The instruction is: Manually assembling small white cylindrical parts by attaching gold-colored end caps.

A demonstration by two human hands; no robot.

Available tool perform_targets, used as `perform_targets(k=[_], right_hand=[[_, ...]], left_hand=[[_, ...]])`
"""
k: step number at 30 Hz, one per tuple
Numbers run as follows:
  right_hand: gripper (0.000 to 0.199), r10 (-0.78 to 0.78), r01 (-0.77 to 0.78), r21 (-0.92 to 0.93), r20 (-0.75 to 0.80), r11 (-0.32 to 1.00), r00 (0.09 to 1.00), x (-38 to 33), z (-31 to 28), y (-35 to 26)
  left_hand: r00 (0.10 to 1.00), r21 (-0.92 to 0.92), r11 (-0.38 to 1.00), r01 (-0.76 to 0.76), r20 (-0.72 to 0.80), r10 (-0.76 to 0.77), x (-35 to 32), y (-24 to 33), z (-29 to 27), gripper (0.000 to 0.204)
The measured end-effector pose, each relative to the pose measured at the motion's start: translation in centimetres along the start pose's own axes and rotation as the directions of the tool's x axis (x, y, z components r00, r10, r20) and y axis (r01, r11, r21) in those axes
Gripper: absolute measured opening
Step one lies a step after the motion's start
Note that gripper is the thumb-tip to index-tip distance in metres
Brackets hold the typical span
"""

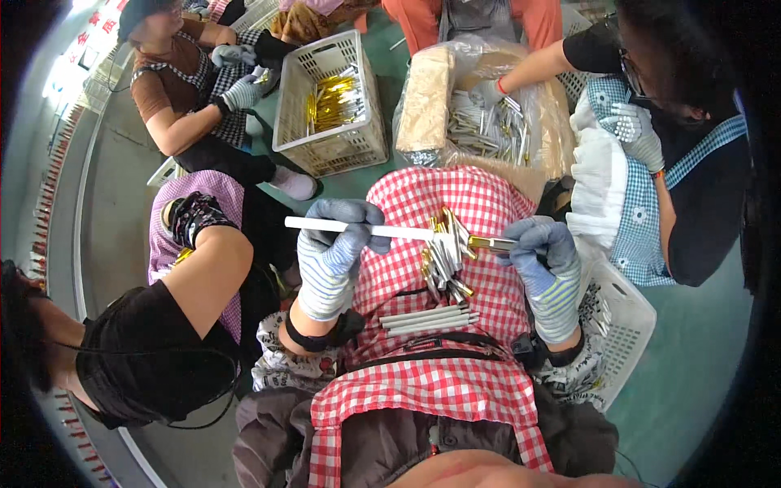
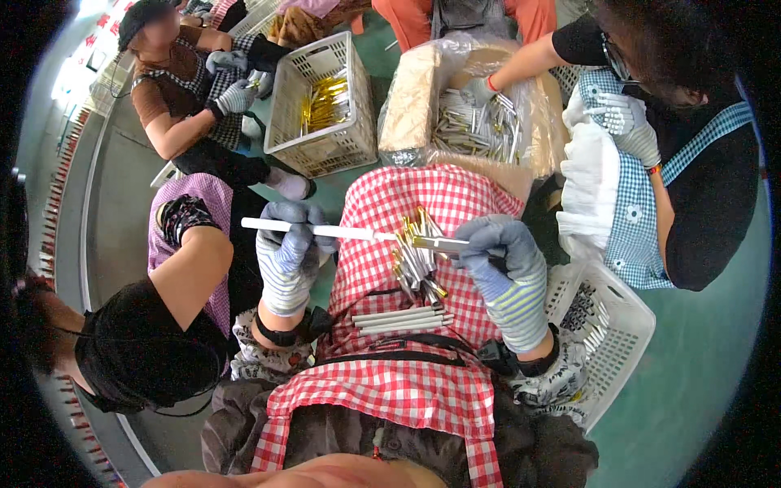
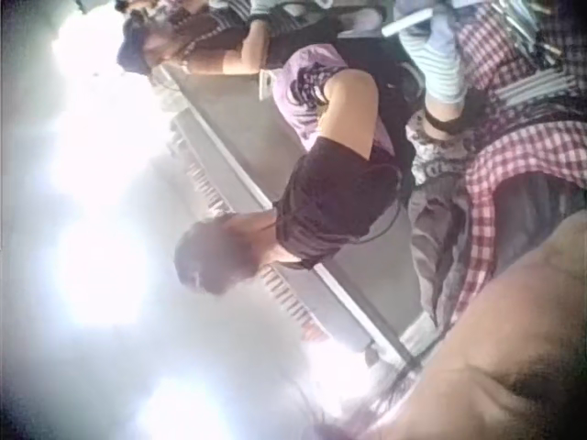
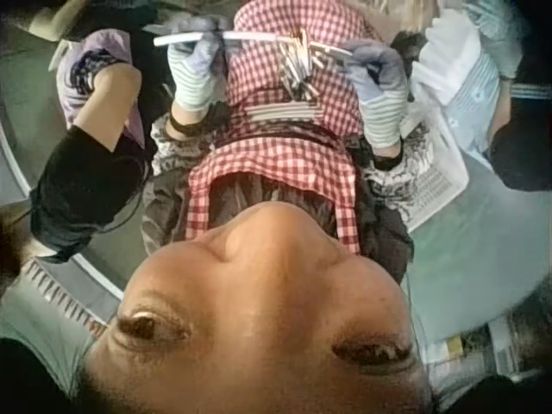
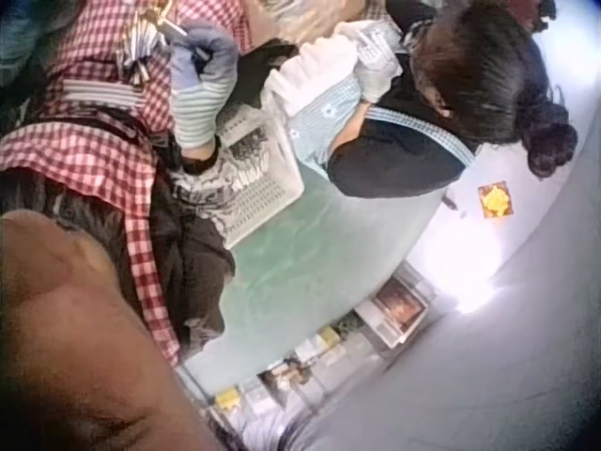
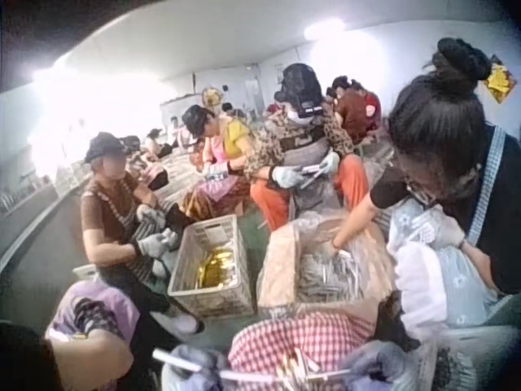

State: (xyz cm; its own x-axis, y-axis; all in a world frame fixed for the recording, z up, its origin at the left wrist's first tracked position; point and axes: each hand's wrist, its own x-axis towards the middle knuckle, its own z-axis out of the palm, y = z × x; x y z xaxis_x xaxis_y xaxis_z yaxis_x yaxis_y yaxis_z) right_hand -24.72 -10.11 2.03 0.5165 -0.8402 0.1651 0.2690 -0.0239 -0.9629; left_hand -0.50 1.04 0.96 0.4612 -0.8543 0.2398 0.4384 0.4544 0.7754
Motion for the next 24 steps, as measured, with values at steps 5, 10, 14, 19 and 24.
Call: perform_targets(k=[5, 10, 14, 19, 24], right_hand=[[0.017, -0.082, 0.103, -0.134, 0.152, 0.986, 0.985, 0.3, 0.2, -0.1], [0.015, -0.178, 0.336, -0.527, 0.327, 0.781, 0.928, 0.8, 0.4, 0.6], [0.022, -0.148, 0.536, -0.753, 0.523, 0.382, 0.840, -0.3, 0.7, 1.1], [0.025, -0.074, 0.491, -0.713, 0.530, 0.500, 0.845, -0.2, 0.7, 0.4], [0.041, 0.383, -0.305, -0.238, 0.450, 0.922, 0.807, -0.9, 0.8, 0.9]], left_hand=[[0.999, 0.000, 1.000, 0.016, 0.047, -0.016, -0.3, -0.3, 0.9, 0.018], [0.994, 0.038, 0.997, 0.071, 0.079, -0.074, -0.3, -0.5, -1.0, 0.018], [0.969, 0.044, 0.987, 0.157, 0.187, -0.163, 0.2, -0.5, -0.6, 0.020], [0.962, 0.039, 0.989, 0.141, 0.229, -0.147, 0.3, -0.5, -0.2, 0.019], [0.957, 0.054, 0.971, 0.234, 0.163, -0.240, -0.2, 0.1, 1.1, 0.020]])
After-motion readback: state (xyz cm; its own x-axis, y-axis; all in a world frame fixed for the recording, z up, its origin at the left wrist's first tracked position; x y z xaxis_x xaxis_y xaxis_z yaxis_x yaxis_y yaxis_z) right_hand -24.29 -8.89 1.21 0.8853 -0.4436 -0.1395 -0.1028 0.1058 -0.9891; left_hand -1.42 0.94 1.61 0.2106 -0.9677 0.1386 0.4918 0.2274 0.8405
